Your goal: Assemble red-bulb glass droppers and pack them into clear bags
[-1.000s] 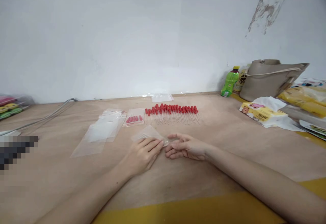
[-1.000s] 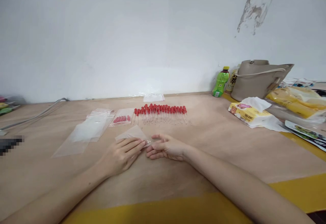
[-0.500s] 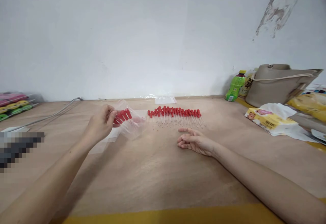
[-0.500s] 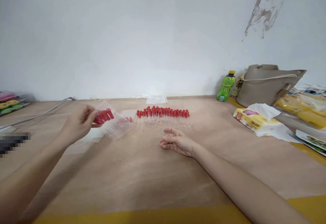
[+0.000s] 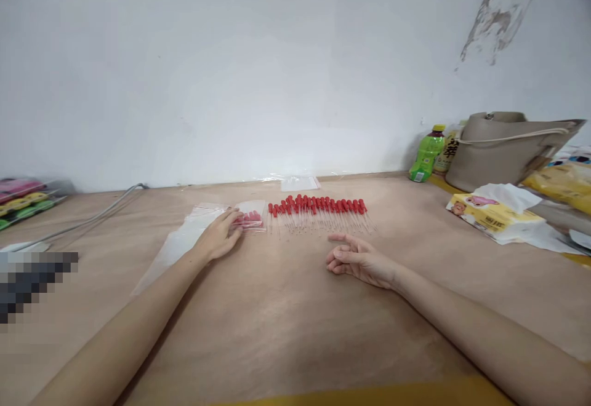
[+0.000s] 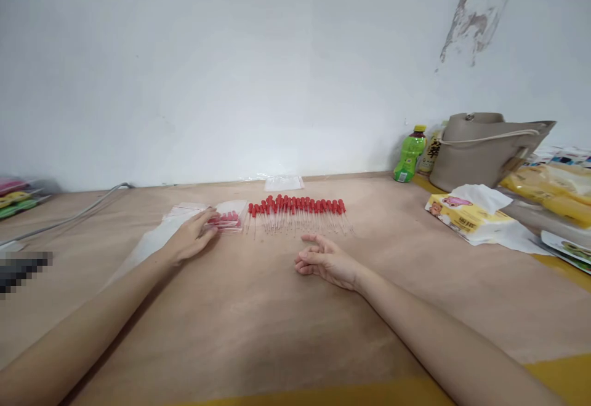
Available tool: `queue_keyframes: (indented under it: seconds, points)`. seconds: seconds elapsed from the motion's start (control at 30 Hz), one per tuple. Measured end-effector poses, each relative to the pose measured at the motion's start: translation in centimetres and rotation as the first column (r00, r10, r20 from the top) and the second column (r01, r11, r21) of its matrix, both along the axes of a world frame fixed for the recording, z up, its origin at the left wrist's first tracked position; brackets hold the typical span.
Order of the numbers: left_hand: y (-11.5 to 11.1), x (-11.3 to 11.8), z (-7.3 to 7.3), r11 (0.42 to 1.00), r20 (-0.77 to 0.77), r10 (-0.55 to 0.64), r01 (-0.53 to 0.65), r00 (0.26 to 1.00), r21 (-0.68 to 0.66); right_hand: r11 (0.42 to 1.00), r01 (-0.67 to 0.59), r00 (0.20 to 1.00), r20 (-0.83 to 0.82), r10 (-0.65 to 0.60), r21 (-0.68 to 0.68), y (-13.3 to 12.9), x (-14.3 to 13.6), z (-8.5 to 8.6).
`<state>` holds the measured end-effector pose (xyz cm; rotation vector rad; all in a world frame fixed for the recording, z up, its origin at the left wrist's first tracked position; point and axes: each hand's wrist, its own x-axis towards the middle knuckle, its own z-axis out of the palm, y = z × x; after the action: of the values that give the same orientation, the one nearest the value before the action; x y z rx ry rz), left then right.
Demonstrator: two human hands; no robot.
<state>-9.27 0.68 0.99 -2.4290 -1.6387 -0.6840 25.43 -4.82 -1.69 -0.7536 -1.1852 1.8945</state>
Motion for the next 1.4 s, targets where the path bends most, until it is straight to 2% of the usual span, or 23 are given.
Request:
queue_keyframes:
  seconds: [0.03,0.1,0.13,0.2,0.27,0.33,0.43,0.57,0.6,0.67,0.7,0.73,0.77,0.8,0.87,0.93,0.97,1.0,1.07,1.13,1.27,1.4]
  points:
    - [-0.8,-0.5,-0.1,0.998,-0.046,0.049,-0.047,0.998,0.032,1.000,-0.002,1.000,0.003,0.002,0.000,0.0,0.0,-0.1]
    - [-2.3,-1.6,-0.4,0.967,-0.105,0.243,-0.232,0.964,0.105,1.000,-0.009,1.000,0.011,0.009,-0.001,0.1,0.1,-0.1]
    - [-3.0,-2.3,-0.7,0.924,-0.104,0.374,-0.361,0.922,0.121,1.000,-0.012,1.000,0.013,0.012,-0.003,0.2,0.1,-0.2]
    - [-3.9,-3.7,-1.6,0.794,-0.085,0.608,-0.604,0.789,0.074,1.000,-0.018,1.000,0.015,0.018,-0.008,0.2,0.2,-0.2]
    - [-4.3,-5.1,-2.4,0.680,-0.101,0.724,-0.731,0.682,-0.060,1.000,-0.019,1.000,0.013,0.020,-0.014,0.2,0.2,-0.1]
    - [-4.2,-6.0,-2.9,0.644,-0.137,0.736,-0.748,0.663,-0.162,1.000,-0.009,1.000,0.012,0.010,-0.017,0.2,0.2,0.0]
    - [-3.9,-6.6,-2.9,0.682,-0.158,0.691,-0.708,0.706,-0.183,1.000,0.017,1.000,0.018,-0.017,-0.012,0.1,0.2,0.2]
    - [-4.4,-6.3,-1.8,0.729,-0.131,0.655,-0.668,0.744,-0.147,0.999,0.046,0.998,0.036,-0.046,0.006,-0.2,0.1,0.2]
    - [-4.7,-6.0,-1.4,0.747,-0.117,0.642,-0.652,0.758,-0.126,0.999,0.048,0.998,0.042,-0.048,0.016,-0.3,0.0,0.2]
    - [-5.4,-4.8,-0.4,0.827,-0.074,0.553,-0.557,0.830,-0.071,0.997,0.054,0.996,0.071,-0.058,0.059,-0.2,0.0,0.3]
    - [-5.8,-3.9,0.1,0.891,-0.044,0.450,-0.452,0.892,-0.036,0.992,0.072,0.991,0.103,-0.083,0.104,0.0,0.0,0.4]
    - [-6.3,-2.8,0.5,0.954,-0.027,0.299,-0.299,0.954,-0.021,0.979,0.105,0.979,0.153,-0.132,0.173,0.3,0.1,0.6]
    - [-6.7,-1.4,1.0,0.988,-0.036,0.143,-0.145,0.989,-0.047,0.951,0.149,0.953,0.217,-0.211,0.270,0.8,0.3,0.8]
    - [-7.1,0.2,1.3,0.995,-0.059,-0.003,-0.003,0.998,-0.099,0.899,0.191,0.903,0.288,-0.318,0.394,1.4,0.5,1.1]
    - [-7.8,3.5,1.6,0.941,-0.106,-0.273,0.242,0.956,-0.235,0.716,0.202,0.720,0.394,-0.571,0.668,3.0,1.1,1.7]
    - [-8.1,6.5,1.3,0.865,-0.100,-0.435,0.385,0.895,-0.320,0.526,0.096,0.499,0.417,-0.760,0.845,4.8,1.9,2.4]
    - [-8.1,7.7,1.0,0.833,-0.102,-0.491,0.432,0.865,-0.347,0.471,0.037,0.408,0.417,-0.812,0.881,5.7,2.2,2.6]
    - [-8.0,8.6,0.6,0.810,-0.106,-0.527,0.460,0.843,-0.365,0.445,-0.008,0.333,0.422,-0.843,0.895,6.5,2.4,2.7]
    - [-7.7,9.7,-0.2,0.793,-0.100,-0.548,0.477,0.831,-0.380,0.452,-0.047,0.232,0.450,-0.862,0.891,8.0,2.7,2.8]
    - [-7.4,10.0,-0.8,0.791,-0.077,-0.545,0.481,0.835,-0.377,0.486,-0.064,0.171,0.490,-0.855,0.871,9.2,2.6,2.7]
    - [-7.3,9.7,-1.2,0.820,0.005,-0.510,0.488,0.860,-0.299,0.545,-0.094,0.118,0.553,-0.825,0.833,10.8,1.7,2.5]
    - [-7.5,9.7,-1.3,0.849,0.107,-0.485,0.497,0.868,-0.179,0.576,-0.073,0.038,0.580,-0.814,0.814,12.3,0.3,2.7]
